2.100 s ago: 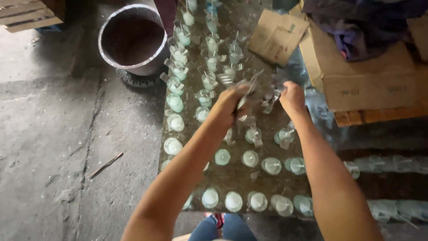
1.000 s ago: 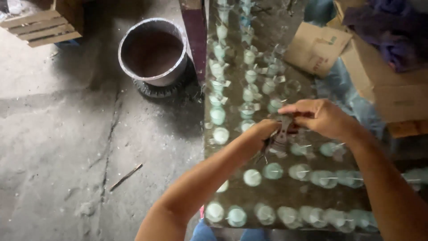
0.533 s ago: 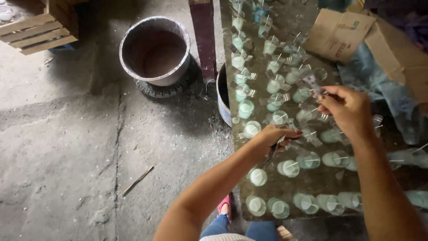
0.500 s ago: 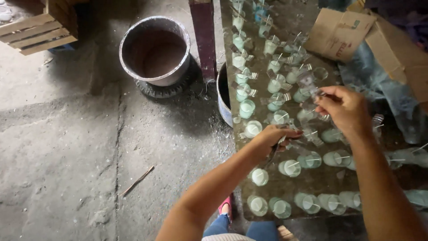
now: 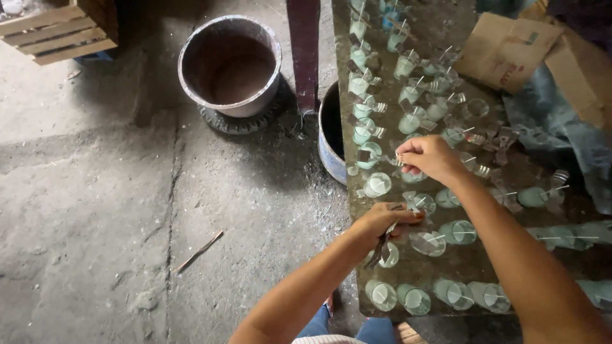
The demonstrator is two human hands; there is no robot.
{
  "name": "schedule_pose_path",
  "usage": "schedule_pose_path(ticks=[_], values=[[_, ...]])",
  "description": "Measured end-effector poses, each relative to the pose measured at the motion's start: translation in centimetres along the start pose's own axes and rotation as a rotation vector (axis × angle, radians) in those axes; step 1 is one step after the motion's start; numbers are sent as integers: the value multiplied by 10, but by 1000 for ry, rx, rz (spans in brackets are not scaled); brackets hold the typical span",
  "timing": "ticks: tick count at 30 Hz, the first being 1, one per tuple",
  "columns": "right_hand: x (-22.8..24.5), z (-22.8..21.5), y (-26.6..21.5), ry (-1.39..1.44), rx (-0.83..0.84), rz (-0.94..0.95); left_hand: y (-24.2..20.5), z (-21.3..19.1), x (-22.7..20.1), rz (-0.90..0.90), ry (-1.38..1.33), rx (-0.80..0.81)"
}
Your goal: Placing metal wick holders onto the rims of glass jars to center the wicks during candle production.
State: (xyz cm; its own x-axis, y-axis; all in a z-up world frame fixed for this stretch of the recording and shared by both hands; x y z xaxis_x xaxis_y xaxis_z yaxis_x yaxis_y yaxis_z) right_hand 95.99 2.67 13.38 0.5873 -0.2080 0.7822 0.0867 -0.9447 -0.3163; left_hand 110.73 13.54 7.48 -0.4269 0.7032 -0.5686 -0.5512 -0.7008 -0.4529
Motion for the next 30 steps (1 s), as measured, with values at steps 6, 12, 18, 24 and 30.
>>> schedule_pose_path(ticks=[6, 12, 18, 24, 30], values=[[-19, 14, 23, 65, 21, -77, -13, 2, -10, -44, -59, -17], [-15, 17, 21, 86, 26, -45, -2, -7, -4, -59, -73, 21], [-11, 10, 16, 71, 33, -31, -6, -6, -7, -67, -96, 34], [-25, 17, 29, 86, 6, 5, 0, -11, -5, -79, -107, 26], [-41, 28, 53, 78, -36, 19, 1, -15, -4, -48, -92, 23]])
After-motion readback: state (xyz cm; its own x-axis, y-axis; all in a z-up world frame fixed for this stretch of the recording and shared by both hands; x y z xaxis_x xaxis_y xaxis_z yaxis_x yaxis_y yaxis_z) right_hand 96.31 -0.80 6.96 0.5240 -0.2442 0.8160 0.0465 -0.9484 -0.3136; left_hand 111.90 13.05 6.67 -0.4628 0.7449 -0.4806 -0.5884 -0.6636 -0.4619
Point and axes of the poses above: each hand's wrist, its own y-axis towards the middle knuckle, its own z-axis out of the palm, x = y × z, the point moved 1 cm from there along y, towards the middle knuckle, and after that the axes turned 3 degrees about -y, right-handed, at the moved point
